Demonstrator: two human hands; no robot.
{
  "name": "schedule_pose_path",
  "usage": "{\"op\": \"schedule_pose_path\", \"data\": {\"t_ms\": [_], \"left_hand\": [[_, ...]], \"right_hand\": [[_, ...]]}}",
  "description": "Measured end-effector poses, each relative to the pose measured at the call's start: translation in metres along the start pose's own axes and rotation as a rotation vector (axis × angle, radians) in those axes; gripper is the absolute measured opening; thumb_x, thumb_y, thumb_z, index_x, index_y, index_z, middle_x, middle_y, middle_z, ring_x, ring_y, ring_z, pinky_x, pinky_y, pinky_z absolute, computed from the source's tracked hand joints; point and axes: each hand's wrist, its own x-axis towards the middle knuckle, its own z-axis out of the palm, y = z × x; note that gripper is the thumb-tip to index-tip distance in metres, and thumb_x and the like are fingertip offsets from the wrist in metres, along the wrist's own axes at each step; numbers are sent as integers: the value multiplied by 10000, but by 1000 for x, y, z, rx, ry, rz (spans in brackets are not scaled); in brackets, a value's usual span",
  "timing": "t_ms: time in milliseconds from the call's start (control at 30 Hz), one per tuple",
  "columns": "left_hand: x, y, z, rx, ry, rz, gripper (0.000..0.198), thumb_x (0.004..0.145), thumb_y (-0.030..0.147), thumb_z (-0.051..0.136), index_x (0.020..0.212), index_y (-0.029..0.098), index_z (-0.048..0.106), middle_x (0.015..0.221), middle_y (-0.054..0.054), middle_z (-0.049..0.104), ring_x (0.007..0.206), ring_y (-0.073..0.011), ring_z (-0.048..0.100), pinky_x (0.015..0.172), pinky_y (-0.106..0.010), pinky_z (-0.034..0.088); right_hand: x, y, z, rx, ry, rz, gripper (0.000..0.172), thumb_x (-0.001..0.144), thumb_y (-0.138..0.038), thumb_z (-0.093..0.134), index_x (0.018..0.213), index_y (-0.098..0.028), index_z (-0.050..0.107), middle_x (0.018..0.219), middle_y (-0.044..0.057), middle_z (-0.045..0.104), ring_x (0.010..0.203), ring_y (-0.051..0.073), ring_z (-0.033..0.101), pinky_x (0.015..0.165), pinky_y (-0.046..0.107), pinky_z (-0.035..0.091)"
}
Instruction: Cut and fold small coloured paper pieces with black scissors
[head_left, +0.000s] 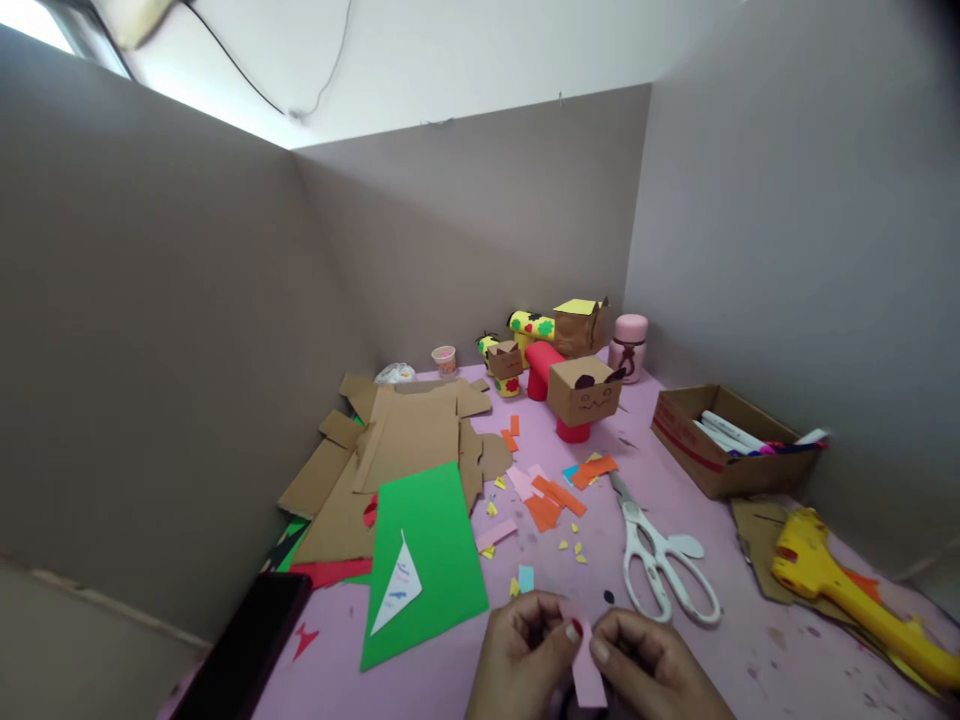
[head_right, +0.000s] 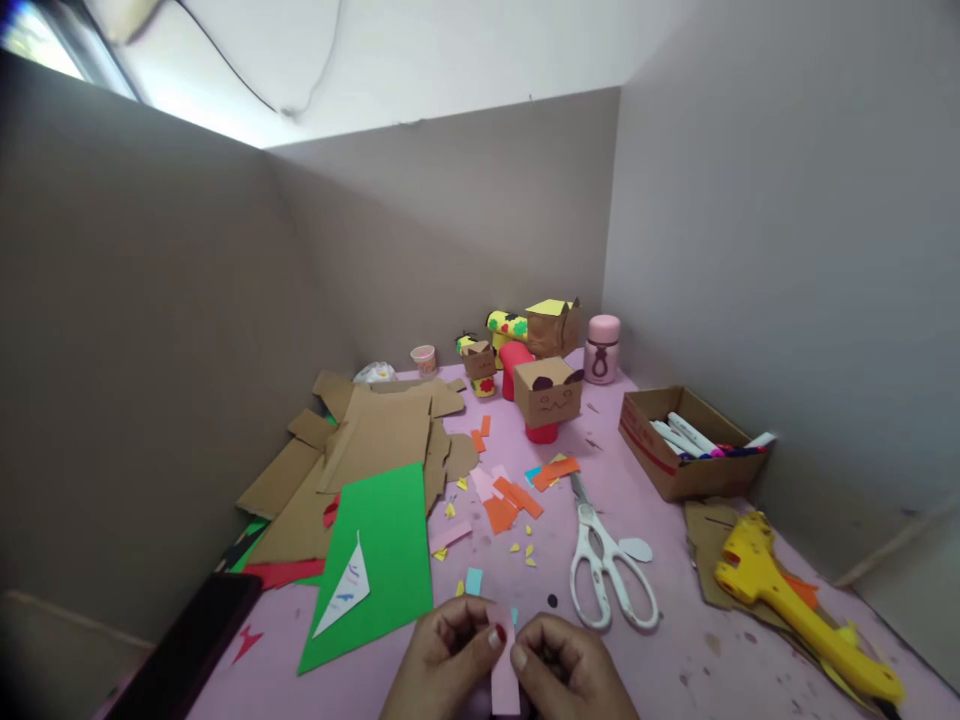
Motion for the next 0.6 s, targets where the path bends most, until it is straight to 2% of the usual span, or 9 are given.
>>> {"op": "schedule_pose_path", "data": {"t_ms": [133,200,333,433,500,533,567,600], "left_hand": [[-4,3,1,-48,-4,-64,431,495,489,826,586,129,606,511,17,541,487,-91,439,504,-222,306],[-7,6,1,-57,1,-64,431,503,485,824,567,139,575,506,24,532,487,-87,429,507,-222,301],[-12,7,1,-50,-8,-26,408,573,482,792,593,155,548,534,26,541,520,-101,461,532,-220,333],[-13,3,-2,-66,-51,19,377,641,457,761,616,158,533,566,20,548,542,-104,485,547,-216,356],[-14,4,-7,-49,-118,91,333,640,413,777,776,162,604,662,6,582,592,-113,522,573,-216,384],[-15,7,-10,-1,-171,142,380,627,373,795,910,185,626,744,-9,607,645,-128,554,605,-225,409],[-15,11,-13,59,-234,201,552,589,329,826,1085,240,601,854,-23,625,720,-152,584,642,-240,435],[-16,17,-15,179,-298,287,631,572,281,840,1152,275,592,922,-36,635,775,-170,600,681,-252,451]], "right_hand": [[0,9,1,70,74,37,486,706,-645,602,579,-189,490,502,-66,396,473,110,362,450,212,307],[-2,14,1,103,65,63,472,694,-623,639,606,-175,519,516,-67,411,470,98,357,455,206,303],[-6,16,3,148,12,122,460,702,-596,662,646,-149,569,524,-35,526,444,86,434,440,191,319],[-7,12,2,269,-11,189,430,722,-557,677,638,-154,552,496,-36,572,379,46,407,397,155,282],[-7,10,0,404,-29,236,397,703,-504,725,629,-159,543,447,-55,565,342,25,379,374,132,241],[-7,9,0,474,-44,267,388,689,-482,745,621,-162,537,419,-64,554,326,20,374,365,126,229],[-7,8,-1,537,-55,299,381,670,-464,763,620,-166,531,399,-70,546,313,18,378,359,122,228],[-8,8,-2,584,-67,326,381,648,-452,778,617,-171,524,385,-74,540,307,21,392,356,119,235]]}}
